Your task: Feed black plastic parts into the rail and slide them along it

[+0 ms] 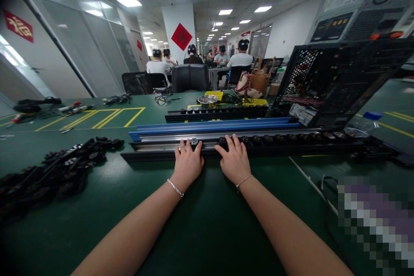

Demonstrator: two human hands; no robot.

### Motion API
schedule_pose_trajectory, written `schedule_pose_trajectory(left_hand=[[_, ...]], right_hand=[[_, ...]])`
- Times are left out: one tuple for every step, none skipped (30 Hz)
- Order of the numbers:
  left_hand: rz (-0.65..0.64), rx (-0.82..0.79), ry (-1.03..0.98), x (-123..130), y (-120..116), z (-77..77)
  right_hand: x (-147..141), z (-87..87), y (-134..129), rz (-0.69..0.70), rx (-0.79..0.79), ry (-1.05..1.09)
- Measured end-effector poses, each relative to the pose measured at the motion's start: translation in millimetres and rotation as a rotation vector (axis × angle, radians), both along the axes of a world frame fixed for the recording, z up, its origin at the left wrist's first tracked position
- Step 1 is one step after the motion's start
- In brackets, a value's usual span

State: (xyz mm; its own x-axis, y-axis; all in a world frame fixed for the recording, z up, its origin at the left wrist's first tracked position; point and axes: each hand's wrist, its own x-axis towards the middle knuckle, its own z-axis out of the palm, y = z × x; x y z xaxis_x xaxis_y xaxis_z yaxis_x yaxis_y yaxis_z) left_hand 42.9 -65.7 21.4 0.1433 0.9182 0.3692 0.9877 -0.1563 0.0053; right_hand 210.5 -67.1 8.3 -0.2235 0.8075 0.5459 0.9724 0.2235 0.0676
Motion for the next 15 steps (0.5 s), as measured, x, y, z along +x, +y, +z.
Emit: schedule_pose_trajectory(left_hand=[[0.005, -0.010, 0.000, -0.1, -0.3, 0.6], [0.010, -0.017, 0.000, -0.2, -0.7, 1.3], [0.015, -0.022, 0.002, -0.4, -1.0, 1.9], [0.019, -0.023, 0.004, -0.7, -1.3, 2.4], [0.024, -0.023, 0.006, -1.1, -1.6, 2.8], [0.026, -0.021, 0.007, -1.5, -1.9, 3.1], [0.029, -0.020, 0.009, -2.1, -2.1, 3.2], [0.032, -0.018, 0.010, -2.6, -2.3, 3.4], [0.035, -0.017, 0.011, -3.1, -2.6, 3.5], [0.039, -0.017, 0.011, -3.6, -2.7, 3.6], [0.044, -0.018, 0.012, -3.9, -2.9, 3.7], [0.047, -0.019, 0.013, -4.1, -3.0, 3.9], [0.049, -0.019, 0.014, -4.1, -3.1, 4.1], [0.050, -0.019, 0.014, -4.1, -3.2, 4.4], [0.051, -0.020, 0.015, -4.0, -3.2, 4.6]], right_hand=[[-0.1, 0.2, -0.1, 0.000, 0.001, -0.001], [-0.2, 0.3, -0.1, 0.000, 0.002, -0.002], [-0.3, 0.3, -0.1, -0.001, 0.002, -0.003], [-0.3, 0.3, 0.0, -0.002, 0.001, -0.004], [-0.3, 0.2, 0.0, -0.003, 0.000, -0.005], [-0.2, 0.0, 0.1, -0.003, -0.001, -0.007], [-0.1, -0.3, 0.2, -0.002, -0.001, -0.008], [0.0, -0.5, 0.4, -0.001, 0.000, -0.008], [0.2, -0.9, 0.5, 0.000, 0.001, -0.007], [0.4, -1.2, 0.7, 0.001, 0.003, -0.004], [0.6, -1.5, 0.9, 0.003, 0.003, -0.001], [0.7, -1.7, 1.1, 0.004, 0.004, 0.001], [0.8, -1.9, 1.3, 0.005, 0.004, 0.003], [0.9, -2.0, 1.5, 0.006, 0.004, 0.005], [0.9, -2.0, 1.6, 0.006, 0.005, 0.006]])
